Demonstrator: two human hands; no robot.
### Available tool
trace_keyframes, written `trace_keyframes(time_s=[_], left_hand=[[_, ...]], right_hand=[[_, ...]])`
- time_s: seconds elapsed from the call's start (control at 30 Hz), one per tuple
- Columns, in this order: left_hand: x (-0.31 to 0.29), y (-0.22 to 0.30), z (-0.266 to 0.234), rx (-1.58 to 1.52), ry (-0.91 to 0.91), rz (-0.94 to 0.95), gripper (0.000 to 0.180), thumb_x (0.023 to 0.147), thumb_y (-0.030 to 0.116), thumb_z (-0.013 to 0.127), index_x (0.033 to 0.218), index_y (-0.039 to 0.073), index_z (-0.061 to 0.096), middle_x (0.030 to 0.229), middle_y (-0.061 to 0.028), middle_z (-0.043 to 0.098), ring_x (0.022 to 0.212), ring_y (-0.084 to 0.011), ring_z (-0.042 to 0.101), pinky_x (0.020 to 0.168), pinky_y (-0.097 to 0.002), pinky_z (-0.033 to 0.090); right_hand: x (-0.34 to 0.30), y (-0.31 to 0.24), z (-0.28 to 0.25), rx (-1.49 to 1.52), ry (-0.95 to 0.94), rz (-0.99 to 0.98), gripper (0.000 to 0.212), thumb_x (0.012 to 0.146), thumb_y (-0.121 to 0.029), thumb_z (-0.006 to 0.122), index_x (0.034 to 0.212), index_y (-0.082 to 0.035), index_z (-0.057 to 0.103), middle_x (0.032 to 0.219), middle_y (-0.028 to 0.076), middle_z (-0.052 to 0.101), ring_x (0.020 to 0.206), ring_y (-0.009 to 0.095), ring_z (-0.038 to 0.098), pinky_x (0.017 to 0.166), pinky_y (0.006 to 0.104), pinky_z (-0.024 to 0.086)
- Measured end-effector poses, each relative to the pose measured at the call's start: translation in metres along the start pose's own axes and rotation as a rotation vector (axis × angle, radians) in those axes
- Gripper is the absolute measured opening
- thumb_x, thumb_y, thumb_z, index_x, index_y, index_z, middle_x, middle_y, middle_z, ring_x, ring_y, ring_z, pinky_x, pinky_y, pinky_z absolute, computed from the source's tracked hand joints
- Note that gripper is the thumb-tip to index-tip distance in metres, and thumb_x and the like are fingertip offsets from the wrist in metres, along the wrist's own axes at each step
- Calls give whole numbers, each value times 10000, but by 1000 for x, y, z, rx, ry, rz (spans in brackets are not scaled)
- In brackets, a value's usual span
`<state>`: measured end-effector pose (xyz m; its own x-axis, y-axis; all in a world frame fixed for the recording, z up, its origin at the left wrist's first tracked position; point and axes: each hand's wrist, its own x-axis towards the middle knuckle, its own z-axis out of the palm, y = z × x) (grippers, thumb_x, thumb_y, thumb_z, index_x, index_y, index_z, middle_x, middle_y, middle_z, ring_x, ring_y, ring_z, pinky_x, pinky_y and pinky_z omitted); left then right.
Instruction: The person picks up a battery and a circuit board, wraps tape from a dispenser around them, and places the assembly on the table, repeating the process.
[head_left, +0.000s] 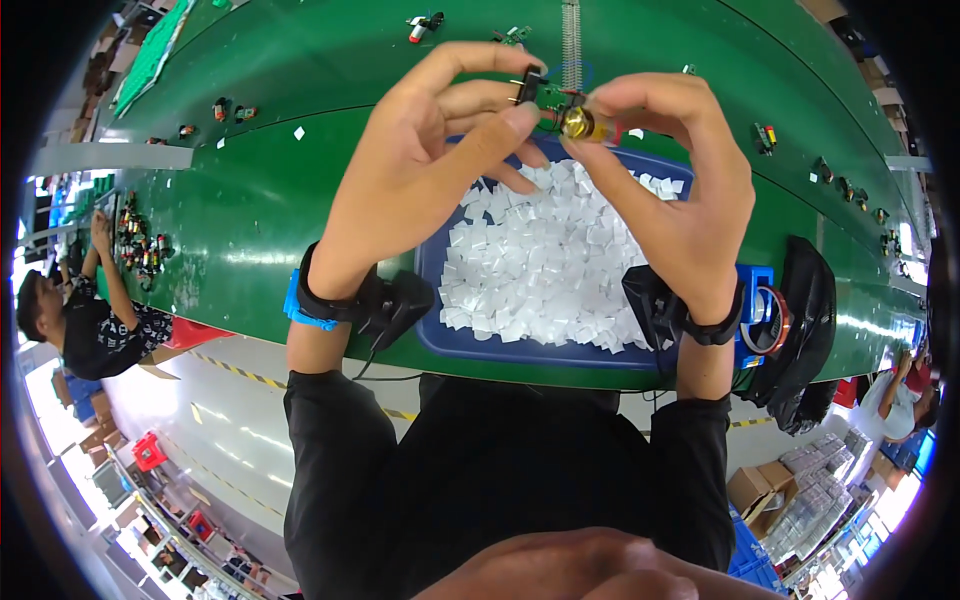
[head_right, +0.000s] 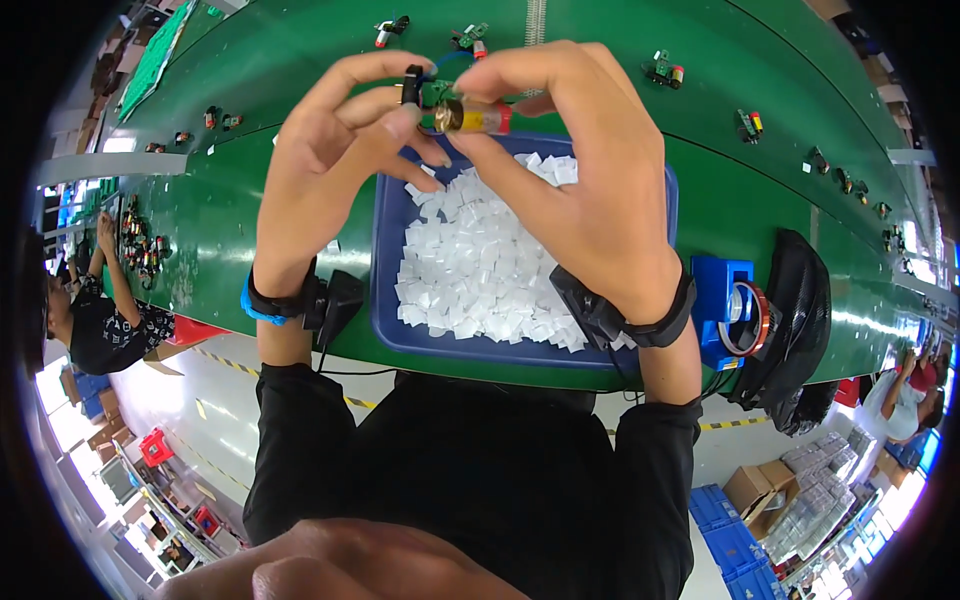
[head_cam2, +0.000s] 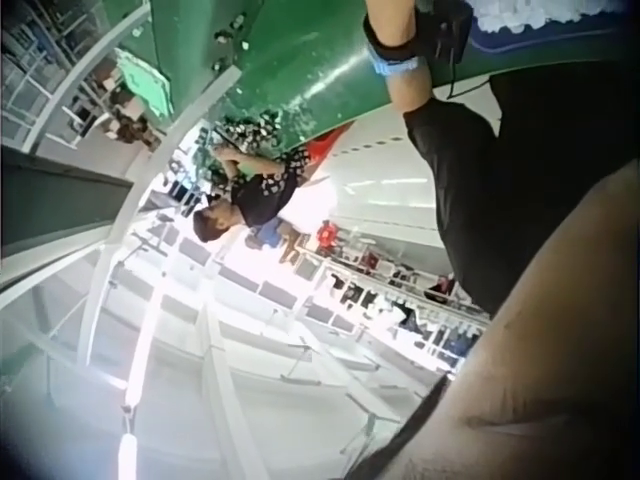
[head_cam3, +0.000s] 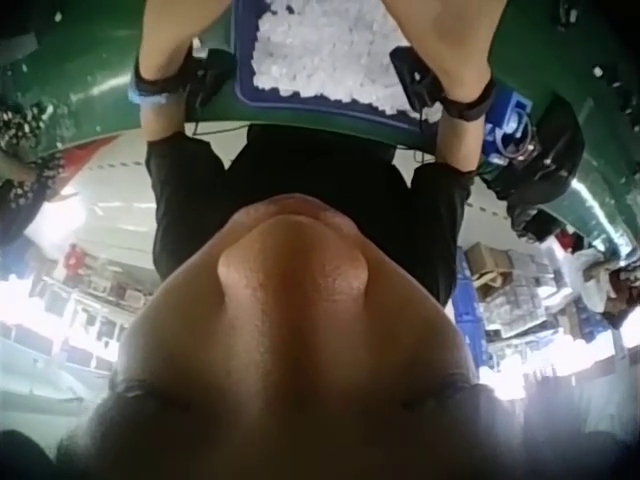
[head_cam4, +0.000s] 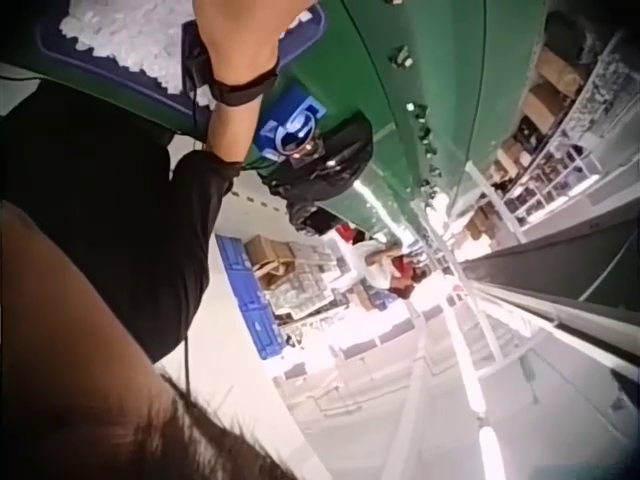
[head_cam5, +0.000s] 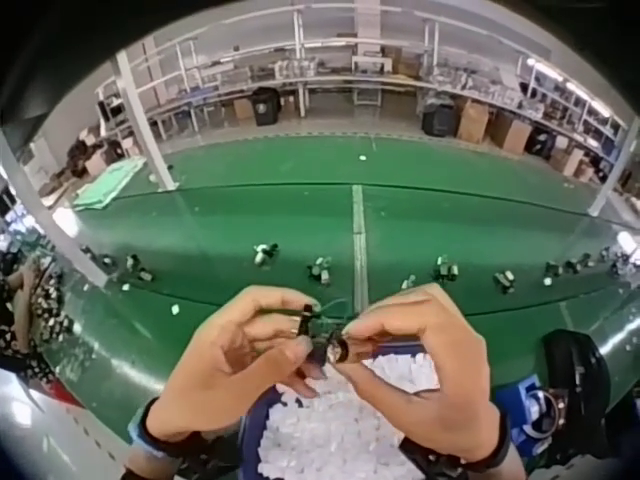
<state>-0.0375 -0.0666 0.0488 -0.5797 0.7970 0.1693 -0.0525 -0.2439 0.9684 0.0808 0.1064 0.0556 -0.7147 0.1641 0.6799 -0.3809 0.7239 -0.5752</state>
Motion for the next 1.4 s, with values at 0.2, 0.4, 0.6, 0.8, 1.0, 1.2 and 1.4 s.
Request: trace_keyframes(time_s=[0.2,0.4,0.6,0.8,1.0,1.2,1.4], left_hand=[[3,-17,9,-26,-54,-14,285,956,36,642,1225,-44,594,1017,-112,680,856,-147,684,709,-288,608],[-1,-10,11,152,-134,-45,306,936,12,664,1229,-46,594,1030,-108,677,877,-154,682,721,-300,629],[2,-21,11,46,-151,-33,332,935,-9,666,1250,-54,572,1071,-129,686,909,-166,693,723,-307,637],[-1,-20,8,-135,-96,135,350,947,-26,649,1275,-72,537,1150,-187,670,983,-218,695,760,-358,652],[-1,-25,13,-75,-65,242,377,938,-42,655,1288,-87,525,1197,-219,650,1032,-246,685,798,-375,656],[-5,-27,16,227,15,384,364,919,-12,691,1252,-91,566,1195,-208,658,1014,-244,692,787,-368,656],[-6,-29,19,559,139,574,326,843,-54,745,1159,-35,672,1064,-127,719,932,-170,710,695,-283,633]], right_hand=[[-2,7,-13,-309,-65,-335,321,690,41,832,977,-29,709,984,76,724,893,231,660,726,321,542],[-5,14,-6,-431,72,-485,278,566,-59,766,841,-79,734,854,1,709,819,207,638,644,314,494],[-2,6,-14,-416,-4,-467,385,638,6,855,1000,-37,729,926,52,729,829,211,632,686,288,515],[-7,-16,-31,-201,-45,125,298,732,-10,851,999,-5,718,888,69,720,759,123,634,636,248,509],[-12,-16,-5,169,-23,215,189,843,-17,787,1011,37,720,851,83,711,666,88,654,563,199,492],[-14,-18,-2,339,48,295,164,895,-48,750,1021,54,725,806,72,702,668,94,670,536,200,488],[-15,-13,-1,458,-33,471,170,927,-91,726,1041,36,731,784,60,697,630,76,633,518,196,472]])
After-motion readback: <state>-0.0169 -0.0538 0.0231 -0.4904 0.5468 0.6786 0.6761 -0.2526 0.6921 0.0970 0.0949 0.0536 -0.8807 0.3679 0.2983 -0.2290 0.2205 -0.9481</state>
